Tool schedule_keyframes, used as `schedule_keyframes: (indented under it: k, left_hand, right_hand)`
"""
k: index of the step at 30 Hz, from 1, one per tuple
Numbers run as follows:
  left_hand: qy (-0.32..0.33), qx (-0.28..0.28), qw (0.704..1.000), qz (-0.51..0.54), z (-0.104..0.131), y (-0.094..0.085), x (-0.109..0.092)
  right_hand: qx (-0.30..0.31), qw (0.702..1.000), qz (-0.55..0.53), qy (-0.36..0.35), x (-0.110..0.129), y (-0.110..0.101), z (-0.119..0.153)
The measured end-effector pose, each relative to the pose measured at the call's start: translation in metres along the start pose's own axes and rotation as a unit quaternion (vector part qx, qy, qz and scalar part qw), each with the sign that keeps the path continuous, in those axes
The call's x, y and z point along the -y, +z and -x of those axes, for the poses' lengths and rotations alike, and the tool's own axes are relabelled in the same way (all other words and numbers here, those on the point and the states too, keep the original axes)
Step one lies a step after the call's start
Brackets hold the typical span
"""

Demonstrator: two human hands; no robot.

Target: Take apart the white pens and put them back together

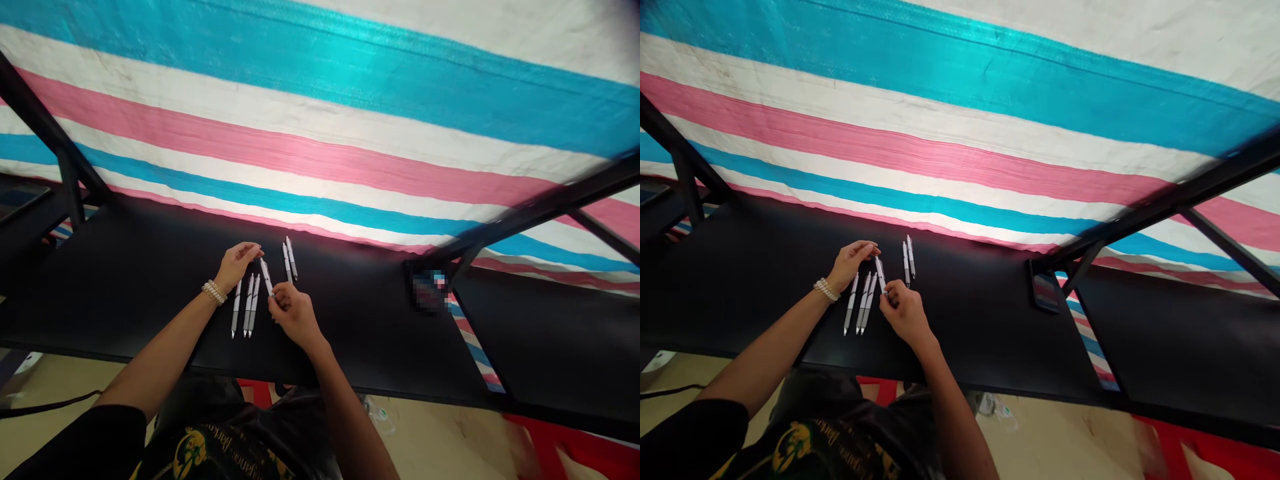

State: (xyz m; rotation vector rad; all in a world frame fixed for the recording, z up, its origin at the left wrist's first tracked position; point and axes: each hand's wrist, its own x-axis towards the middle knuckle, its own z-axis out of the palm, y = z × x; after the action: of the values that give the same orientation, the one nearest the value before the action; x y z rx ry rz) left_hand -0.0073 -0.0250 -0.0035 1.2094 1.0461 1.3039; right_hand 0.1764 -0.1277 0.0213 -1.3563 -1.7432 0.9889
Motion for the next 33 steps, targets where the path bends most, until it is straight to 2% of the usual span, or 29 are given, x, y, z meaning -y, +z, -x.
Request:
schedule_keyframes:
  k: [2, 5, 9, 11, 16, 24, 30, 33]
  left_hand:
    - [0.0, 0.021, 1.0, 0.024, -0.001, 0.0, -0.004]
    - [-0.007, 0.028, 0.994, 0.106, -0.002, 0.0, -0.008]
    - [-0.025, -0.023, 0.978, 0.206, -0.004, -0.002, -0.008]
    - [-0.032, -0.039, 0.975, 0.214, -0.005, -0.003, -0.008]
    - [-0.061, -0.017, 0.969, 0.24, -0.003, 0.003, -0.005]
    - [-0.068, -0.032, 0.97, 0.229, -0.001, 0.005, -0.005]
    - [-0.062, -0.051, 0.971, 0.224, -0.002, 0.004, -0.003]
    - [-0.059, -0.056, 0.969, 0.234, -0.003, 0.005, -0.001]
  right_hand:
    - [0.005, 0.998, -0.066, 0.001, 0.003, -0.001, -0.016]
    - [0.013, 0.994, -0.101, -0.025, 0.006, -0.001, -0.043]
    - [-0.03, 0.995, -0.092, -0.038, 0.0, 0.003, -0.064]
    - [-0.046, 0.996, -0.076, -0.033, -0.007, 0.005, -0.066]
    - [-0.095, 0.994, -0.014, -0.045, -0.02, 0.005, -0.061]
    - [-0.125, 0.988, 0.04, -0.085, -0.021, 0.006, -0.061]
    - [-0.184, 0.973, 0.008, -0.139, -0.019, 0.008, -0.061]
    - [-0.188, 0.977, -0.034, -0.089, -0.02, 0.009, -0.061]
